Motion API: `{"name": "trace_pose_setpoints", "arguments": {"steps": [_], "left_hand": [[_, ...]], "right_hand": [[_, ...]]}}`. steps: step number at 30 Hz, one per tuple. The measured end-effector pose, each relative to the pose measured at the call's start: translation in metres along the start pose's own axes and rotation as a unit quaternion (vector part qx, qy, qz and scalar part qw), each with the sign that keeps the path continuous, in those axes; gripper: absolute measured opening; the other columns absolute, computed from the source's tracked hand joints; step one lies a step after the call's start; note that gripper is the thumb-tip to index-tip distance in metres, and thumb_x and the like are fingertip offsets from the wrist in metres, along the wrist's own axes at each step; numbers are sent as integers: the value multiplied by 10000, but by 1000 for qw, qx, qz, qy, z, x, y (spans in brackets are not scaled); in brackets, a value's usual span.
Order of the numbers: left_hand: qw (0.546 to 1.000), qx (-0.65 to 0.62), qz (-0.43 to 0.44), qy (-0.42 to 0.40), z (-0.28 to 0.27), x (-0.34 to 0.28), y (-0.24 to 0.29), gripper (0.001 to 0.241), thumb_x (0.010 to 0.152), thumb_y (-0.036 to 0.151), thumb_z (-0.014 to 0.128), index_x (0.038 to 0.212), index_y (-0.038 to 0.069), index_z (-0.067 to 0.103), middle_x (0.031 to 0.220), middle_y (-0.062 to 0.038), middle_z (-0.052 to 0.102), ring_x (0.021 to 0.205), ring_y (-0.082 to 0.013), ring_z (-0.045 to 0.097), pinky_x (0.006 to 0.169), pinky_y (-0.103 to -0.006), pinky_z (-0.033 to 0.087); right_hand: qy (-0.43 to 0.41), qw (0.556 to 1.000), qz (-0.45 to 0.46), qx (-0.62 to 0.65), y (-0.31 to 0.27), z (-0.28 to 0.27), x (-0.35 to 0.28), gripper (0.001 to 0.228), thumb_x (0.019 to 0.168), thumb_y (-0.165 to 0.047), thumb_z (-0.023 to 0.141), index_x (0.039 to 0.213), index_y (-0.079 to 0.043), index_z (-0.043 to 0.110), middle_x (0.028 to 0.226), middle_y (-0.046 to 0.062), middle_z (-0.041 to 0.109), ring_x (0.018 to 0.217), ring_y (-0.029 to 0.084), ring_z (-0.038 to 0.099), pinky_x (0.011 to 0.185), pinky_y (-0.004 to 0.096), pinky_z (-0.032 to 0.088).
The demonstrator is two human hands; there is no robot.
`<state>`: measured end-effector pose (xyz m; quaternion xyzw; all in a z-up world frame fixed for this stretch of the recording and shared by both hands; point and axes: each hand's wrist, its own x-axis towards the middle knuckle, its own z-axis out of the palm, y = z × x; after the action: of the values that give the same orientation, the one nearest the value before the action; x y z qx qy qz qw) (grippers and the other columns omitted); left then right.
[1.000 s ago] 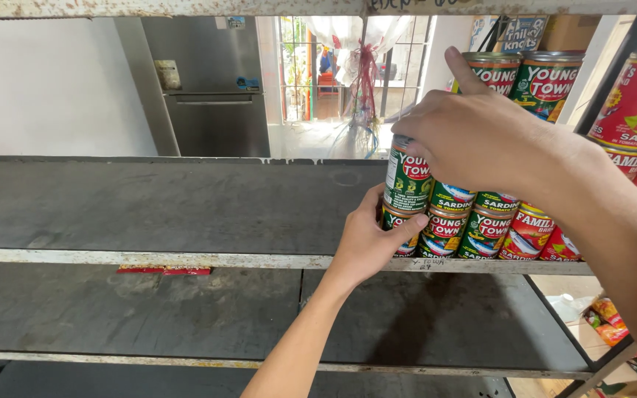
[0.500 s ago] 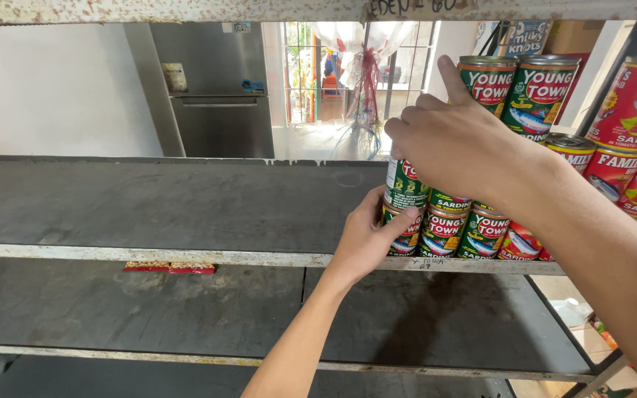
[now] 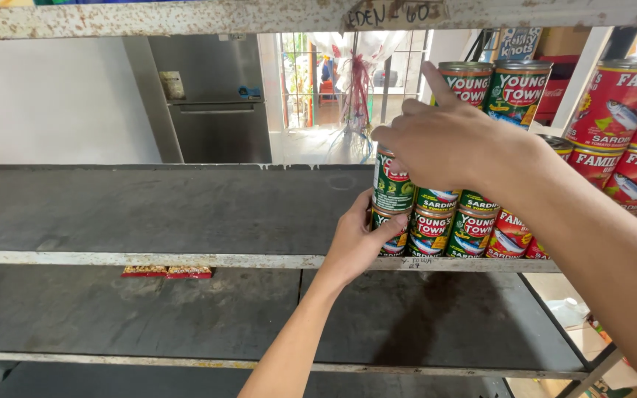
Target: Organize and restock canned sardines on store shelves.
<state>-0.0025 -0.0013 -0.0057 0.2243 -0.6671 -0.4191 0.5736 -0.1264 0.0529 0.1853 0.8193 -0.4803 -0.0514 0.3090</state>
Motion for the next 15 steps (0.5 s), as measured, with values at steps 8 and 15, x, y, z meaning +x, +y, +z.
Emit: {"name": "trace_pose_setpoints", "arguments": {"steps": [8,15], "left_hand": [[999,46,-2,21,2,-3,7,651,895,306,761,1405,-25,529,1187,-140,740,1096,-173,688,948,-328,542],[998,51,-21,20,0,-2,7,677,898,325,759,1419,-24,504,1220,-144,729,1133,-175,681,980,-330,525]], "right_hand": [[-63,992,54,-93,-23,-33,-2,595,1046,-598,458,1074,-109,795,993,62,744,1284,236,550,1286,580,22],[28,999,-4,33,5,-6,9,578,778,-251,679,1346,-143,648,982,134,729,1134,259,629,1224,613,-32]]}}
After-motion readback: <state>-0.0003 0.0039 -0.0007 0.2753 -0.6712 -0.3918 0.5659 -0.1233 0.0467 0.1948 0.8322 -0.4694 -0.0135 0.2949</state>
